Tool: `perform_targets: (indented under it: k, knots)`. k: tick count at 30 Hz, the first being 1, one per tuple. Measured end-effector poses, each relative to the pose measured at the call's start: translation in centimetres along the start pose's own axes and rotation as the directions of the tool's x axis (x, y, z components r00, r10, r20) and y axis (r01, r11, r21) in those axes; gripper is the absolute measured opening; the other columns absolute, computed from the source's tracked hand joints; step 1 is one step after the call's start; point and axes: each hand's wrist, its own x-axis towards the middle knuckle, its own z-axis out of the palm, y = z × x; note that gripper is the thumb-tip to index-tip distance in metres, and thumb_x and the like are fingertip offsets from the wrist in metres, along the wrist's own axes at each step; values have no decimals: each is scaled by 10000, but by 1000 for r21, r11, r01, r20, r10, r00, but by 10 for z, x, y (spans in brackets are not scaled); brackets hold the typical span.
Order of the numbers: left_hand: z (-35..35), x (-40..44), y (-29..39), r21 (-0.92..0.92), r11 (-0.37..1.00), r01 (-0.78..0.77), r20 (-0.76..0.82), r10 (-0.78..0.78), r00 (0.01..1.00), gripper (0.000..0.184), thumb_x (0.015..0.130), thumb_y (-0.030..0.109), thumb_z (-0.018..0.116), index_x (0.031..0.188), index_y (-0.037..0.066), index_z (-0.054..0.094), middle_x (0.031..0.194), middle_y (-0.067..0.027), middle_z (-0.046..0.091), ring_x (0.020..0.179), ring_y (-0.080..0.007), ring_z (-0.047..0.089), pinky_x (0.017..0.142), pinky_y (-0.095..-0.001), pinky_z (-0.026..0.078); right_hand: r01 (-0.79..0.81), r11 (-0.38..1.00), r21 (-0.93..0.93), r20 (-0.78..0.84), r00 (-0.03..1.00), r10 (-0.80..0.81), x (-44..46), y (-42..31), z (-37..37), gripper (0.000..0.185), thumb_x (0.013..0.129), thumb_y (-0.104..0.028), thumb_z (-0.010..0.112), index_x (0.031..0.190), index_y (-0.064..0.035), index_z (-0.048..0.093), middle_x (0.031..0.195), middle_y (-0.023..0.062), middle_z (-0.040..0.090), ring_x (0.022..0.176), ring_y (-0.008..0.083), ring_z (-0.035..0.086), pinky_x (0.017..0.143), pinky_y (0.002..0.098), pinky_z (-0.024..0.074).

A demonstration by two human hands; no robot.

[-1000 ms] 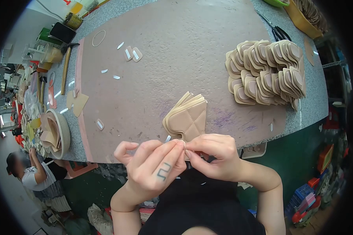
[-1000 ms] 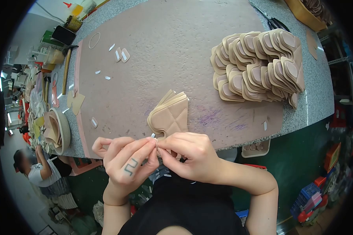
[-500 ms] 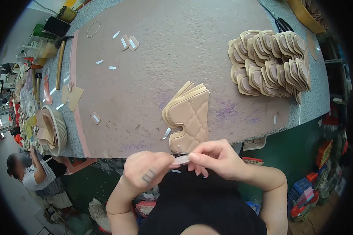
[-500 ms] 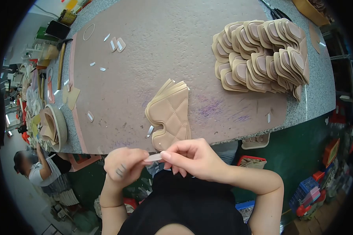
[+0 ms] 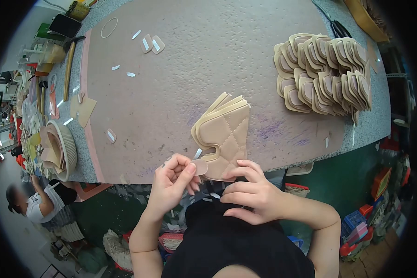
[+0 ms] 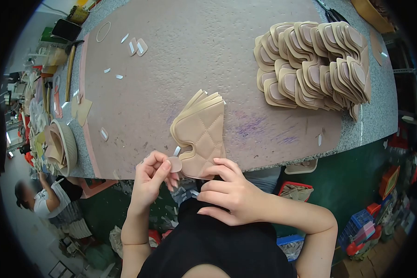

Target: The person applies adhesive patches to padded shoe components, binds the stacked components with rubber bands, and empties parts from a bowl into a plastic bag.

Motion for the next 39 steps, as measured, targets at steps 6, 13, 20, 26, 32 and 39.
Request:
perform_targets:
  k: [6,13,20,26,32,39]
  knots:
    - [16,4,4,238,971,16,-37,-8,999,168,998,136,686,944,-21,659,759,-44,685,624,-72,640,573,-213,521,34,995,-96,-95,995,-43,-3,6,1,336,776,-245,841,963,-5,698,1092,142,635,1118,335,601,1017,498,514]
    - [20,6,1,349,934,-72,-46,94,994,131,977,90,702,926,-27,671,745,-26,689,621,-53,635,562,-197,505,95,954,-286,-56,992,-115,-4,15,8,322,780,-238,807,983,-27,673,1222,155,650,1116,311,600,1003,443,516]
    - [18,-6,-5,928,300,-223,42,508,860,354,796,235,866,1054,52,708,717,-37,582,589,-213,583,555,-301,473,171,793,-584,52,983,-174,-2,17,19,184,874,-233,638,966,-74,616,1351,168,641,1102,249,598,1034,394,484]
    - [23,-28,-27,929,-180,-324,369,532,763,521,931,396,690,1377,128,672,1321,-93,606,1262,-260,490,991,-452,347,198,775,-600,77,979,-190,0,18,18,180,878,-235,610,958,-75,623,1335,172,647,1092,242,606,1009,394,486]
    - [-25,91,68,690,594,-414,-138,669,730,244,972,202,682,1146,35,719,1098,-114,644,1074,-285,594,936,-385,479,204,829,-521,19,974,-228,10,19,11,150,870,-185,677,937,-59,632,1219,146,702,1020,224,638,944,365,496]
    - [-97,228,101,889,436,-140,-289,771,568,310,946,222,715,1200,48,680,1057,-121,651,1016,-251,616,926,-383,493,173,868,-465,-67,971,-229,13,18,9,178,858,-155,734,973,-44,654,1153,116,711,960,220,648,889,364,509]
